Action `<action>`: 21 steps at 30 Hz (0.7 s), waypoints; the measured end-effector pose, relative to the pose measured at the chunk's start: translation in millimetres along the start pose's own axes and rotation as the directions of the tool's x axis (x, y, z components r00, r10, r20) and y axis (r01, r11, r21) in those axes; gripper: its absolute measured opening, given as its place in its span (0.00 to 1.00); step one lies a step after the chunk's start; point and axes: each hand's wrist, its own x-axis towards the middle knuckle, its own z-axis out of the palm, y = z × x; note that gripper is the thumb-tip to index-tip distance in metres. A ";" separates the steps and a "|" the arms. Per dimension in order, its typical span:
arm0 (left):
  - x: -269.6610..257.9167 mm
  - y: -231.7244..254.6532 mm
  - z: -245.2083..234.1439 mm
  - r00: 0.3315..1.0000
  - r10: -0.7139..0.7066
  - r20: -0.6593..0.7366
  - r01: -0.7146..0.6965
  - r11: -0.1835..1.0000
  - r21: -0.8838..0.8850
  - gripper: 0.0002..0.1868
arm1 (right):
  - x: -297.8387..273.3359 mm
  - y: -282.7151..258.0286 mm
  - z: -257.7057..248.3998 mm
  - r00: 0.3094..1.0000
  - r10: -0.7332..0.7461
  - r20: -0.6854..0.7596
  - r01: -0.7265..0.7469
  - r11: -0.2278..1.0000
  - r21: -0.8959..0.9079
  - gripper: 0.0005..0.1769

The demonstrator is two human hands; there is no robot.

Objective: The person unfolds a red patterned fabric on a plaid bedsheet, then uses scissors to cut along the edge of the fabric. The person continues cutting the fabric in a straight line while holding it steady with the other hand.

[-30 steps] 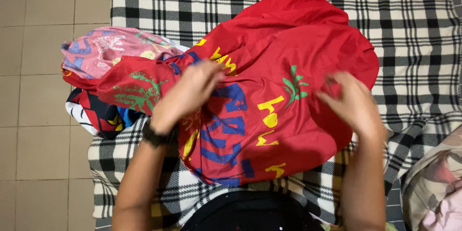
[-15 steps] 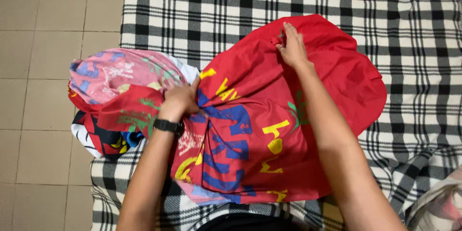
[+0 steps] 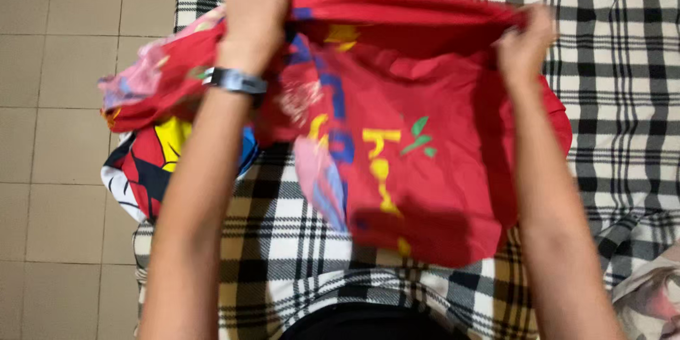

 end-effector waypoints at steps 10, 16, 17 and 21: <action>-147.1 54.0 65.1 0.874 0.455 0.171 -0.337 0.821 -0.461 0.42 | -97.8 -98.4 -90.8 0.971 0.210 0.113 -0.236 0.914 0.328 0.39; -212.9 84.1 53.4 0.878 0.412 0.243 -0.308 0.876 -0.371 0.40 | -234.4 -243.4 -104.2 0.561 0.499 0.661 -0.827 0.378 0.416 0.16; -216.9 90.5 54.3 0.895 0.434 0.097 -0.370 0.848 -0.380 0.36 | -245.4 -254.7 -97.8 0.488 0.472 0.734 -0.871 0.317 0.376 0.16; -230.3 106.6 54.9 0.807 0.515 -0.288 -0.589 0.683 -0.431 0.17 | -284.9 -271.1 -85.9 0.385 0.345 0.856 -0.912 0.283 0.296 0.20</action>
